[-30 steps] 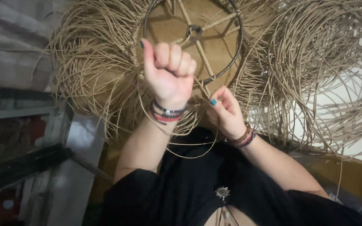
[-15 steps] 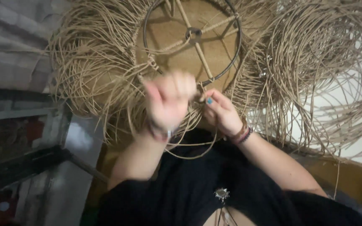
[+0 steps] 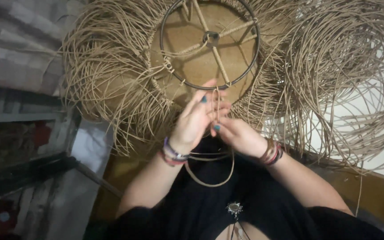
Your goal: Weaving and knotting natural fibers onto a circular frame to create a decorative object.
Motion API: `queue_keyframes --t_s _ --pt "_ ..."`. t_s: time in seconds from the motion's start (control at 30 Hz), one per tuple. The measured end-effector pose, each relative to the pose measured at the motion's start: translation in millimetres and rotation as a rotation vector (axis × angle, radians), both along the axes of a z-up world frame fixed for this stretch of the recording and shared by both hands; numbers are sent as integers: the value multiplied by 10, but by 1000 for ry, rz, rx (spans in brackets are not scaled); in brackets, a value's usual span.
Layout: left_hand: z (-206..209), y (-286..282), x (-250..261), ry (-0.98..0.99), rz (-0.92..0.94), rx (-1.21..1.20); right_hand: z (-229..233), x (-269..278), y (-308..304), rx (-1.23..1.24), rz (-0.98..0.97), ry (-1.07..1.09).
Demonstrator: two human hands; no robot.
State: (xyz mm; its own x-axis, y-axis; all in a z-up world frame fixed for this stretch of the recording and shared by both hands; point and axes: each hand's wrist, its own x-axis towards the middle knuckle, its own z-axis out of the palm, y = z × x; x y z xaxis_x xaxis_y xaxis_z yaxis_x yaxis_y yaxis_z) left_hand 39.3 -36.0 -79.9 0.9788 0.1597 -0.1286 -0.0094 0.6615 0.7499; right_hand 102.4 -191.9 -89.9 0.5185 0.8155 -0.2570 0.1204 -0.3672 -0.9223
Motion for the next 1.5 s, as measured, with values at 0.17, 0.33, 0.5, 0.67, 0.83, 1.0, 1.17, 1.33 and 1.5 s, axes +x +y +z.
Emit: queue_keyframes --t_s 0.17,0.33,0.5,0.67,0.83,1.0,1.17,1.33,1.5 --pt "-90 -154 267 78 101 123 423 81 -152 -318 44 -683" --pt "-491 -208 307 108 250 539 300 514 97 234 -89 -1096" --pt "-866 -381 302 209 289 236 145 651 112 258 -92 -1121" --pt "-680 -357 290 234 301 17 104 609 151 259 -150 -1177" --pt "-610 -307 292 292 401 282 70 593 174 252 -255 -1199" --pt "-603 -330 331 317 573 362 124 609 150 208 -205 -1212" --pt "-93 166 260 224 559 -2 144 616 146 242 -228 -1204" --pt "12 557 268 305 443 -276 62 647 150 252 -238 -1208" --pt "65 1096 -187 288 12 19 16 652 110 281 -233 -1170"
